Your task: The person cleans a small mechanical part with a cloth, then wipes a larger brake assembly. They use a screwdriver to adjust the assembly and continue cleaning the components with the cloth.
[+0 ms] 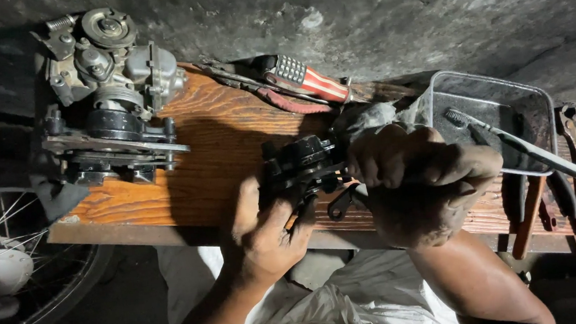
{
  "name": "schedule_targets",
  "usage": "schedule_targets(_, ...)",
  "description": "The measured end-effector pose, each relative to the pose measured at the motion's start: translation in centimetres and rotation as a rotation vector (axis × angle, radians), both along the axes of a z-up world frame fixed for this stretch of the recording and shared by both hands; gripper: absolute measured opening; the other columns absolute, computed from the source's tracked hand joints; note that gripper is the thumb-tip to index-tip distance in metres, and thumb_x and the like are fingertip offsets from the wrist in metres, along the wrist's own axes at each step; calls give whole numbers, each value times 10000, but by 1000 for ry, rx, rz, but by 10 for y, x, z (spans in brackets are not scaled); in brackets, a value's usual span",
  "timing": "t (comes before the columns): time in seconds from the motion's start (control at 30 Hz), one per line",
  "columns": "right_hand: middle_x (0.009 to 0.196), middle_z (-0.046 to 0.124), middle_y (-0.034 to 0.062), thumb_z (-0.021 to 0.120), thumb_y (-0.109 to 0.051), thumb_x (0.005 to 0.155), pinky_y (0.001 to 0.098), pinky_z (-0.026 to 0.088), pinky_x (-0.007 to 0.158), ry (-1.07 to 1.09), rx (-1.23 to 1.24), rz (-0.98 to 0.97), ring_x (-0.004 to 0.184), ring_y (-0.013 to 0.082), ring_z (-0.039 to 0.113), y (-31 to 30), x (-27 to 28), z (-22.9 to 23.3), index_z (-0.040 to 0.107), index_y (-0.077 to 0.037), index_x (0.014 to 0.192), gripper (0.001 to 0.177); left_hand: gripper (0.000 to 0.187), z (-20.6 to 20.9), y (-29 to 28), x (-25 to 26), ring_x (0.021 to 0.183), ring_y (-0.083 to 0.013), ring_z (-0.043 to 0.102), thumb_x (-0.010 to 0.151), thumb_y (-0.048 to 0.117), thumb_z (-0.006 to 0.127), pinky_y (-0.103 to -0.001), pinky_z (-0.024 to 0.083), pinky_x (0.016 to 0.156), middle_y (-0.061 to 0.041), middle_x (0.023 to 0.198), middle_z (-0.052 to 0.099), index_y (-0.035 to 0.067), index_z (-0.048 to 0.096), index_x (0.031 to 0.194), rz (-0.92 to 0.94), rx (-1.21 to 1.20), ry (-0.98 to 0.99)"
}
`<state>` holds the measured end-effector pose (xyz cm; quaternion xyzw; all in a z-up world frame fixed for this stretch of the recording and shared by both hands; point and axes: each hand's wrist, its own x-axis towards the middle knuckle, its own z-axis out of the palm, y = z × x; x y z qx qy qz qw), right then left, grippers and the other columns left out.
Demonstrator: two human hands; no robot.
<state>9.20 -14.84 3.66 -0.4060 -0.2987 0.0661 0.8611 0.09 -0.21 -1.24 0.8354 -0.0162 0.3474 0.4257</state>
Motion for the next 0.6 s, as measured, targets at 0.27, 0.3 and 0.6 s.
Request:
schedule_targets(0.27, 582, 470, 0, 573, -284, 973, 328, 473, 562, -224, 8, -108, 534, 155, 483, 3, 11, -4, 458, -177, 747, 275, 303, 0, 0, -1, 787, -289, 638, 727, 50, 823, -332, 527, 631, -206, 1144, 630, 7, 741, 1016, 6, -2, 23)
schedule_targets(0.3, 601, 464, 33, 488, -91, 971, 309, 467, 539, -336, -80, -250, 534, 159, 465, 10, 3, 17, 345, -180, 711, 310, 288, -1, 0, -1, 770, -283, 622, 735, 49, 821, -330, 518, 621, -203, 1118, 629, -2, 736, 1005, -5, -20, 13)
schedule_targets(0.6, 729, 561, 45, 519, -186, 929, 334, 505, 701, -467, -342, -354, 701, 193, 556, -1, 0, 7, 504, -112, 743, 201, 200, -48, -3, 6, 723, -262, 682, 772, 228, 892, -312, 586, 681, -124, 894, 620, 101, 764, 861, 182, 67, -299)
